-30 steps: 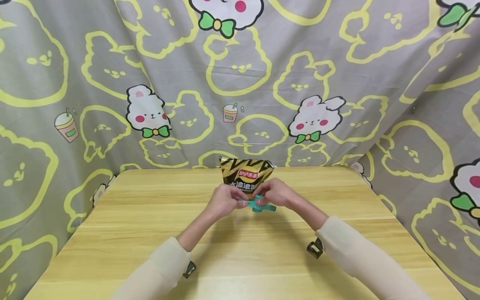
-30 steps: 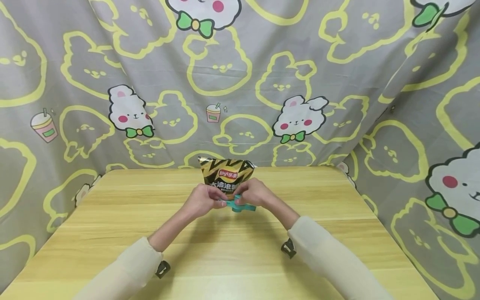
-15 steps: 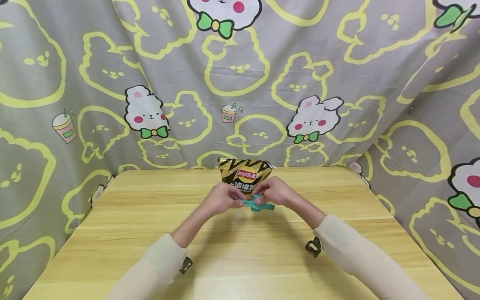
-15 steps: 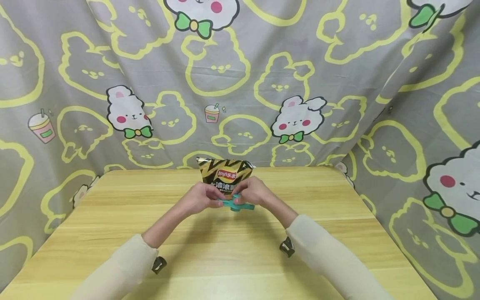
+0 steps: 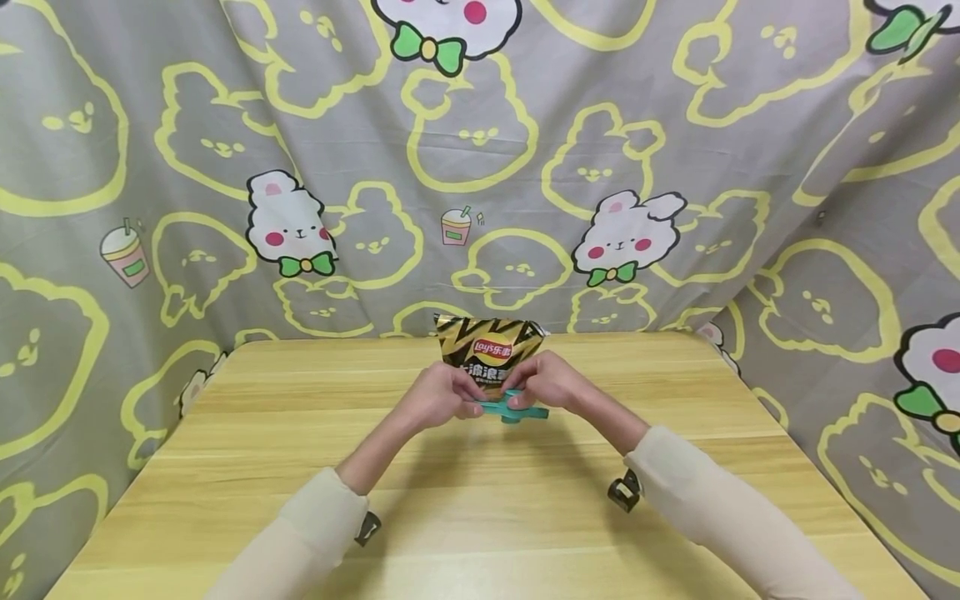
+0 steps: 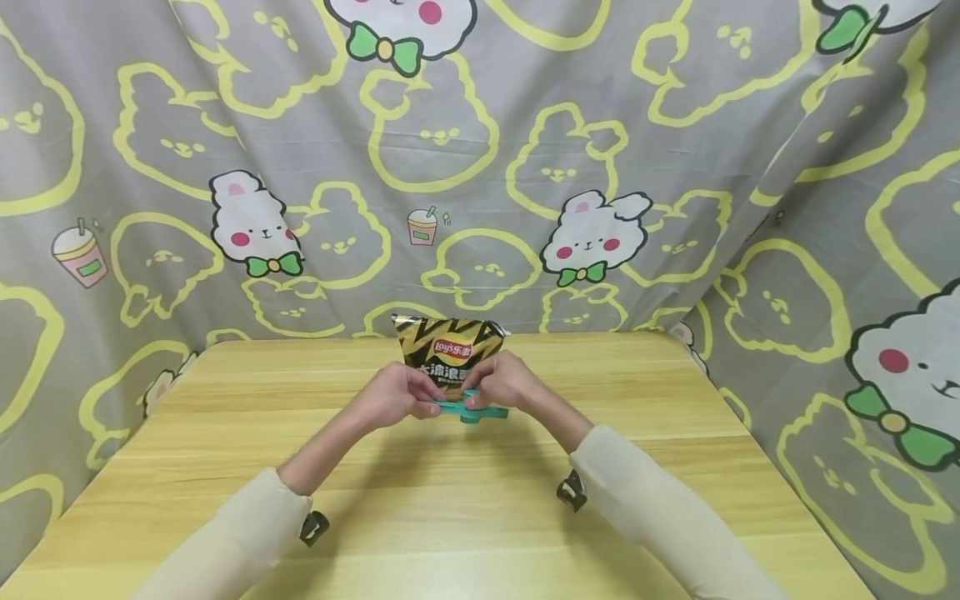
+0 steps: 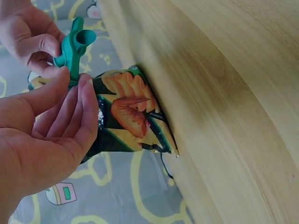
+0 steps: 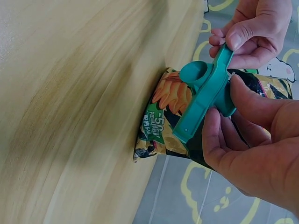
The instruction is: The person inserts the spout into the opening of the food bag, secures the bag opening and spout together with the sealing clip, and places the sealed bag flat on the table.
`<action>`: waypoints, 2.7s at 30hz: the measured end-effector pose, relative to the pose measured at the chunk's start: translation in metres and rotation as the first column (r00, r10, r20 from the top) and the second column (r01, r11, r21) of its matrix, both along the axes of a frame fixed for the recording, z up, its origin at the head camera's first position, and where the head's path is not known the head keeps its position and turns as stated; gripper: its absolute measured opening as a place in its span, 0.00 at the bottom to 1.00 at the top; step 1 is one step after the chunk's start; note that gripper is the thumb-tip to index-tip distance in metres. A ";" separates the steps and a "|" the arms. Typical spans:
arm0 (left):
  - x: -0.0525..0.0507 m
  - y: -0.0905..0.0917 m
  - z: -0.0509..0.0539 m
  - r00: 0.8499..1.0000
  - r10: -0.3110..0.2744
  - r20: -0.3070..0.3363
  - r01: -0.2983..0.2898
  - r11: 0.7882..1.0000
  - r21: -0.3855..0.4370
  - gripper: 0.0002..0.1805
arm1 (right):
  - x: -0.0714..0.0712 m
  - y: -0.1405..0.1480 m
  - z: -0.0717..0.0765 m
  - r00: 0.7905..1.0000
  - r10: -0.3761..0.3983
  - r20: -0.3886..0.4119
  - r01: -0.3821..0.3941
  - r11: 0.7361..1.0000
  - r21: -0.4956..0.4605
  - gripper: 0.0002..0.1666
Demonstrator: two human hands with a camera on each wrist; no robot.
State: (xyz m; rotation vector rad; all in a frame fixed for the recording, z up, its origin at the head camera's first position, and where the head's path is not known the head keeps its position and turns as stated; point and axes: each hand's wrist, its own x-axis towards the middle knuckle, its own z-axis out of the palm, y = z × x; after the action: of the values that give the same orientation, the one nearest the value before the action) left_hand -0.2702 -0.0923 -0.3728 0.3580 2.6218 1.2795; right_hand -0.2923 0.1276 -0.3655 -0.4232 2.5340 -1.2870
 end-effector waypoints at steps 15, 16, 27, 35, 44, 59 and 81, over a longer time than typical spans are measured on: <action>-0.001 0.000 0.004 1.000 -0.015 0.001 0.015 1.000 0.000 0.05 | 0.006 0.005 0.005 1.000 0.006 0.021 -0.005 0.999 -0.048 0.08; 0.000 0.000 0.004 1.000 -0.012 0.004 0.012 1.000 0.000 0.05 | 0.006 0.005 0.005 1.000 0.008 0.020 -0.007 0.999 -0.046 0.08; 0.000 -0.004 0.001 1.000 -0.022 0.020 0.021 0.999 0.038 0.07 | 0.005 0.003 0.007 1.000 0.019 0.015 -0.019 1.000 -0.018 0.08; 0.002 -0.002 0.003 1.000 -0.015 -0.002 0.015 0.998 0.058 0.08 | 0.005 0.003 0.006 1.000 0.004 0.026 -0.003 1.000 -0.028 0.08; 0.003 0.001 0.005 1.000 0.021 -0.008 -0.021 0.999 0.035 0.06 | 0.005 0.002 0.004 0.999 -0.023 0.033 0.025 0.999 -0.038 0.09; 0.004 0.007 0.002 0.998 0.014 -0.064 -0.013 1.000 0.012 0.07 | 0.004 0.001 -0.001 0.999 -0.051 0.017 0.051 0.998 -0.035 0.08; 0.005 0.006 -0.003 0.998 0.041 -0.039 -0.040 0.999 0.033 0.07 | 0.005 -0.001 -0.003 0.997 -0.078 -0.021 0.078 0.997 -0.010 0.06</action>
State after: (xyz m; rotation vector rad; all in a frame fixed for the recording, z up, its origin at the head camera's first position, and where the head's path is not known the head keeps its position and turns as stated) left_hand -0.2657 -0.0864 -0.3760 0.3409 2.6567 1.3423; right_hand -0.2869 0.1266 -0.3686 -0.3445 2.5878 -1.3285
